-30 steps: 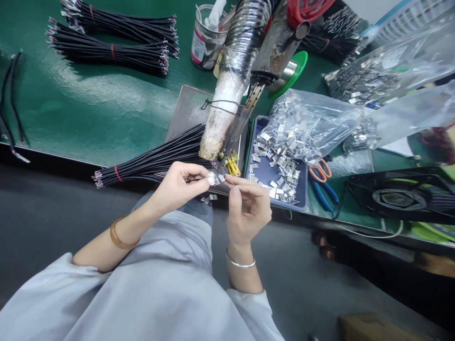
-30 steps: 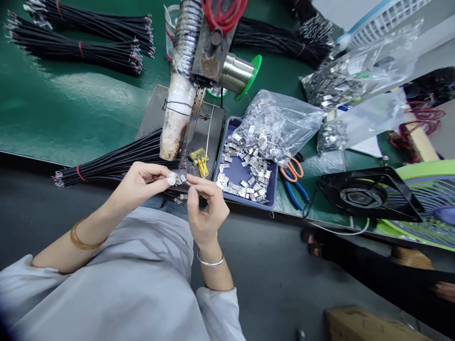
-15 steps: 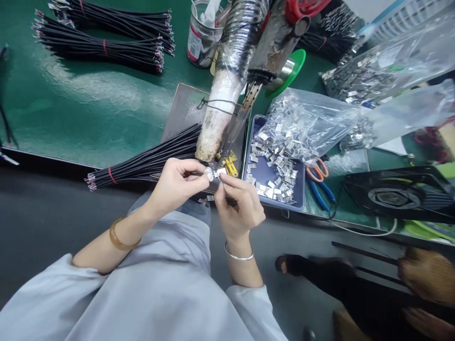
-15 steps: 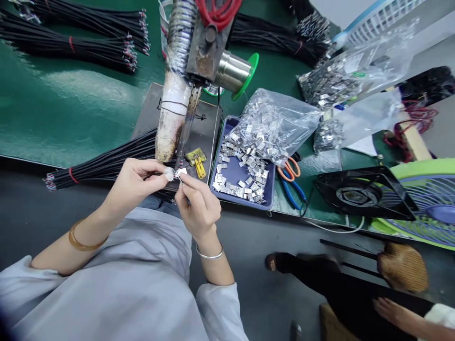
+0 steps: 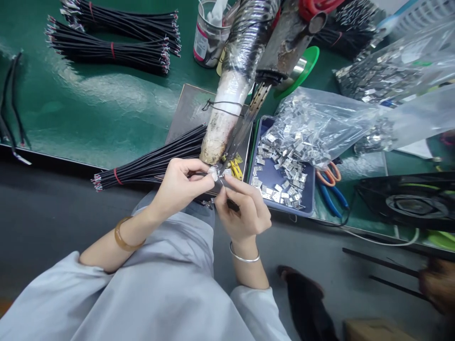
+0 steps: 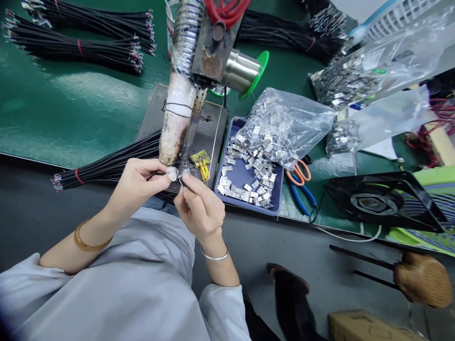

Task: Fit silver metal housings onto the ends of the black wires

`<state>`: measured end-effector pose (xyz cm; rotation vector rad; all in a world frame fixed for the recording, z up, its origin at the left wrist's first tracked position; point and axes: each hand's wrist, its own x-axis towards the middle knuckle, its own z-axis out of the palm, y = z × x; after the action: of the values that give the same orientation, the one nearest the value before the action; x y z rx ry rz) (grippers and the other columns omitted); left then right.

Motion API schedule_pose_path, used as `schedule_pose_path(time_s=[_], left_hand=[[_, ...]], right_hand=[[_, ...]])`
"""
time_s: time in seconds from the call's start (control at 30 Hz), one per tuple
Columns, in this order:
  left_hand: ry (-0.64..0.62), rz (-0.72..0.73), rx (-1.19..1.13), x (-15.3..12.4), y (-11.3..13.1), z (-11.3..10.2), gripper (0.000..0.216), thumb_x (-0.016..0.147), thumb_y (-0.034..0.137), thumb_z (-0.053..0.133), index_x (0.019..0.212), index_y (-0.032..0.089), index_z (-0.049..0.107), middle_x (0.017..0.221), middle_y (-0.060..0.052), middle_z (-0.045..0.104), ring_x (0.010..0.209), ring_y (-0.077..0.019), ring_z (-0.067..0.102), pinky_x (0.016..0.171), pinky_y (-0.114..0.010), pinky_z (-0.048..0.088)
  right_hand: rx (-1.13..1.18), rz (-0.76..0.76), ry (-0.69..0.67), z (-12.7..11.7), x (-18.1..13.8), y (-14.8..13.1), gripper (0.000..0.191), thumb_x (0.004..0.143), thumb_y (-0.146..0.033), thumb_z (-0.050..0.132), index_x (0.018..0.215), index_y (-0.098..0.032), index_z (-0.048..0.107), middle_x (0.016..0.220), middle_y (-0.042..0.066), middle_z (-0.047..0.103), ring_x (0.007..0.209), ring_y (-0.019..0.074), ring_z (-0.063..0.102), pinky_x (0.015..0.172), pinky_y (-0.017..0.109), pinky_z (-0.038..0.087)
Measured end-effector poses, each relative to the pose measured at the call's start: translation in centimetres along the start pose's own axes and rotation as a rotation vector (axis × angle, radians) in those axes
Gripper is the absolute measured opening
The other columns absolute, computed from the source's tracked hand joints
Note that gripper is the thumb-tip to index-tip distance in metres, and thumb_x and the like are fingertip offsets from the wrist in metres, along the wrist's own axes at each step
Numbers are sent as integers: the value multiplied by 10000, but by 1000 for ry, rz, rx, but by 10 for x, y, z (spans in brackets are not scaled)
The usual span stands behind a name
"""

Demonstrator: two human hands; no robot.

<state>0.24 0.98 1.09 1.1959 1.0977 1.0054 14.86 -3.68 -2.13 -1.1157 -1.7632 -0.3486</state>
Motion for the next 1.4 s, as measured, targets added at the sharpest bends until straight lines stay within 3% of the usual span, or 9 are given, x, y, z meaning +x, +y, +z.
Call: schedule_pose_path(time_s=[0.2, 0.43, 0.77, 1.1, 1.2, 1.27, 1.4], left_hand=[[-18, -32, -34, -1, -1, 3, 163, 650, 243, 655, 589, 119, 741, 491, 36, 472, 478, -47, 290, 440, -186, 238], [76, 28, 5, -8, -4, 11, 143, 683, 214, 632, 647, 127, 739, 576, 21, 602, 502, -55, 395, 453, -164, 327], [145, 181, 110, -10, 0, 11, 129, 718, 169, 610, 651, 148, 718, 632, 2, 672, 537, -74, 507, 479, -159, 401], [44, 79, 175, -12, -5, 8, 146, 738, 196, 600, 692, 142, 728, 590, 28, 611, 510, -66, 411, 475, -172, 344], [-16, 171, 245, -14, -7, 3, 122, 788, 189, 627, 761, 147, 738, 560, 41, 579, 486, -71, 400, 479, -190, 340], [-30, 305, 323, -15, -10, -1, 86, 825, 209, 670, 794, 159, 733, 594, 26, 616, 516, -93, 464, 528, -211, 392], [-78, 505, 397, -17, -16, -9, 161, 916, 246, 641, 794, 185, 726, 764, -51, 756, 676, -155, 627, 698, -262, 501]], right_hand=[[31, 38, -23, -2, -3, -1, 158, 903, -83, 687, 934, -226, 626, 975, 65, 832, 814, 164, 809, 734, 242, 664], [35, 210, -74, -3, 6, -7, 174, 887, -73, 721, 928, -223, 644, 1004, 56, 833, 876, 171, 814, 712, 217, 639], [53, 198, -82, -5, 10, -9, 188, 876, -74, 730, 937, -233, 651, 1057, 67, 826, 947, 198, 808, 811, 287, 659], [-34, 93, -123, -11, 7, -6, 178, 900, -83, 703, 901, -230, 602, 997, 64, 835, 795, 158, 812, 699, 206, 638], [-52, 95, -98, -12, 7, -6, 157, 901, -90, 714, 933, -220, 632, 965, 49, 836, 817, 158, 813, 714, 197, 633], [-32, 134, -78, -14, 7, -6, 157, 898, -96, 720, 946, -230, 652, 964, 33, 834, 831, 162, 812, 723, 214, 640], [129, 349, -58, -14, 4, -6, 123, 899, -117, 714, 909, -233, 675, 923, 14, 816, 834, 167, 801, 683, 246, 652]])
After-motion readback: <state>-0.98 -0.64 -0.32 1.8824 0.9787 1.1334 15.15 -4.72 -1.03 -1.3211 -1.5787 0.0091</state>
